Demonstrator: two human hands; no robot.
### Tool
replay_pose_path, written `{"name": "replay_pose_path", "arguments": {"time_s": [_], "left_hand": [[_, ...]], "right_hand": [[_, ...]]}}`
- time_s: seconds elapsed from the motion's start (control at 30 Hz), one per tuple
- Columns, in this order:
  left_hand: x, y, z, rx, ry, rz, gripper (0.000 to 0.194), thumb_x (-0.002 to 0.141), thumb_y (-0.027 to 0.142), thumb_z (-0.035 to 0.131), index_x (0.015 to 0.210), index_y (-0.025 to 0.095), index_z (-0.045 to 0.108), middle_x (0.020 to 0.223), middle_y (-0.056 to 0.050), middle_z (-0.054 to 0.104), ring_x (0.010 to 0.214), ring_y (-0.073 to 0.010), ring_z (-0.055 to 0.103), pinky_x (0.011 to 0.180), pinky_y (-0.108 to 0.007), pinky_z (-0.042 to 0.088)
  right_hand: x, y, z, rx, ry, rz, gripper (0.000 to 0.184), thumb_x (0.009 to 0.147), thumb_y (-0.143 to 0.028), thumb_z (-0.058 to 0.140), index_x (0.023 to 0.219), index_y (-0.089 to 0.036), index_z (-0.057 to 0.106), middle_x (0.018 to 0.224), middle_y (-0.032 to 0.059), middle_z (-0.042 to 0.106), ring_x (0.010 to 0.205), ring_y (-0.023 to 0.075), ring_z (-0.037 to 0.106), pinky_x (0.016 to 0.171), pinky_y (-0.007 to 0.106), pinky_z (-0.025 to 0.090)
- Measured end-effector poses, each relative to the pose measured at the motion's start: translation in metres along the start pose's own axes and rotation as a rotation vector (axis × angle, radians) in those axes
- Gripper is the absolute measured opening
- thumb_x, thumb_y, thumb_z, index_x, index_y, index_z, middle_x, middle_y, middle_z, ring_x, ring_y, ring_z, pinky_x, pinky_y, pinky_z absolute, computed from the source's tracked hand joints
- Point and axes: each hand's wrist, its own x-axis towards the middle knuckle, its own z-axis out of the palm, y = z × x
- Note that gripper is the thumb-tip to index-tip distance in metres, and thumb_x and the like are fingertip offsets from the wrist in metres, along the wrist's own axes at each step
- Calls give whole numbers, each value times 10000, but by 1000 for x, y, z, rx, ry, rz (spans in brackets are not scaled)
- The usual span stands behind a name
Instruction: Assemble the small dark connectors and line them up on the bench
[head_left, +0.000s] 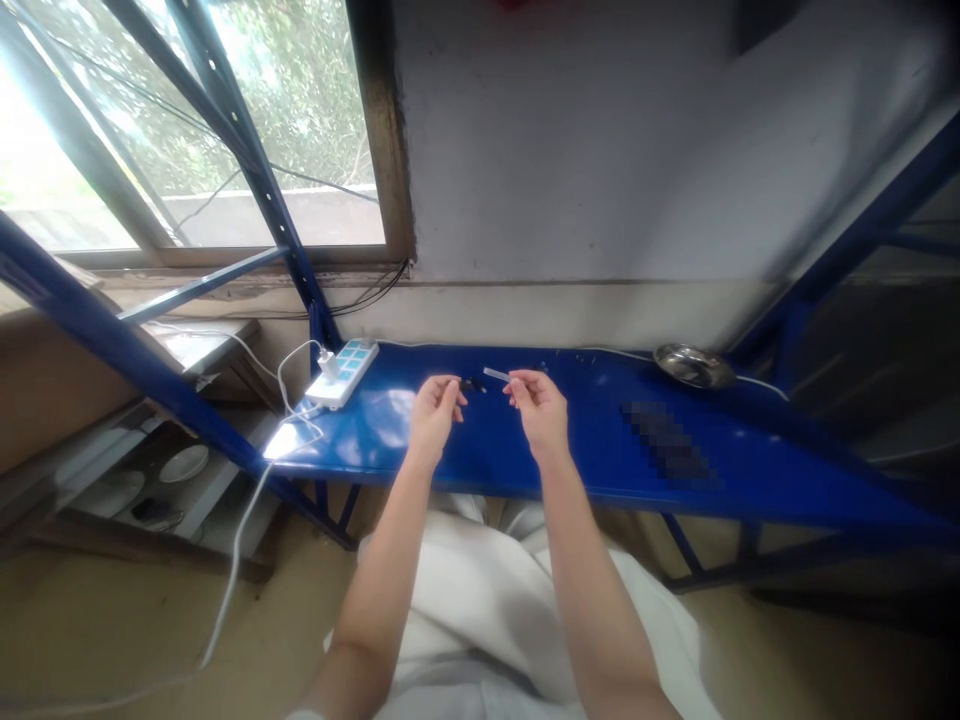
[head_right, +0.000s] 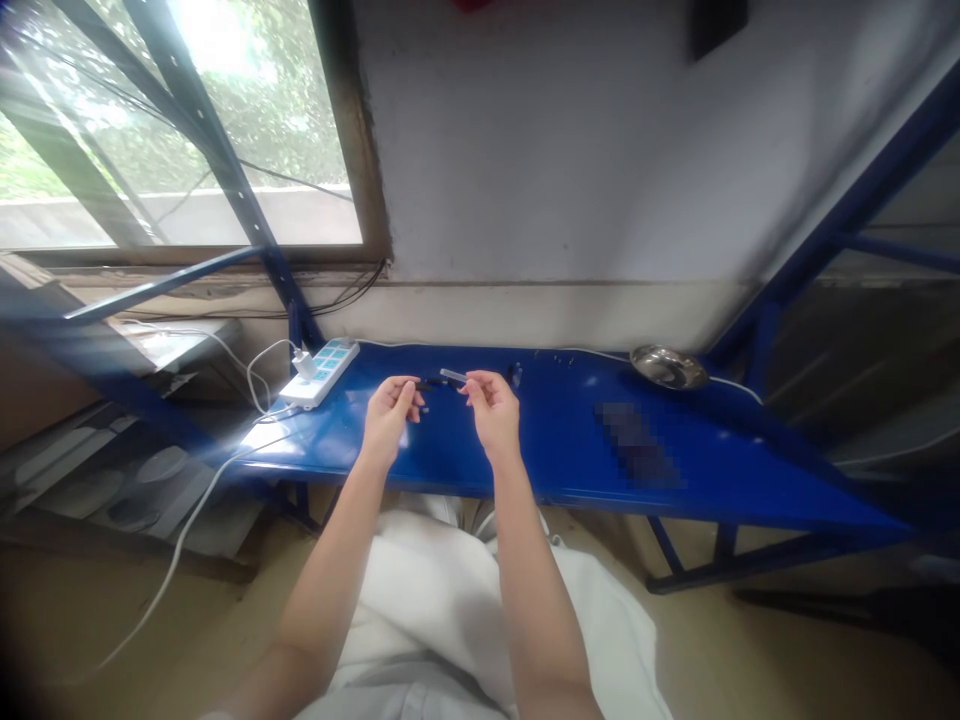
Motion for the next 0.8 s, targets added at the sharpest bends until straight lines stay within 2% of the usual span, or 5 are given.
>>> {"name": "replay_pose_path", "arguments": {"time_s": [0.1,0.27,0.4,0.53,0.8], "left_hand": [[0,1,5,37,-88,-23,257,781,367,578,876,129,559,641,4,571,452,-45,471,451,-169,378],[1,0,9,24,-91,-19,239,777,365,579,820,131,556,634,15,543,438,-35,452,440,-165,365],[5,0,5,76,-81,1,250,796,370,552,889,141,593,652,16,530,436,-32,442,440,-170,369],[9,-1,2,159,-106,48,305,816,369,526,1000,150,630,721,-16,579,450,-35,429,447,-181,382],[18,-5,-1,279,-182,171,287,836,344,497,992,176,670,763,-39,586,563,-75,492,530,-193,427]], "right_hand": [[-1,-3,9,-29,4,-25,288,760,-449,579,868,-182,605,806,41,632,714,141,575,679,291,478],[-4,0,21,-90,-144,-14,278,759,-445,571,834,-178,590,806,47,634,724,159,581,683,301,473],[0,3,20,-181,-272,-71,243,798,-421,513,811,-188,579,774,35,605,691,151,557,656,292,457],[8,1,17,-277,-317,-139,200,783,-383,527,796,-194,591,786,33,584,665,141,527,636,285,444],[9,1,18,-207,-376,-106,230,792,-401,510,869,-197,585,782,22,619,686,147,565,659,286,446]]}}
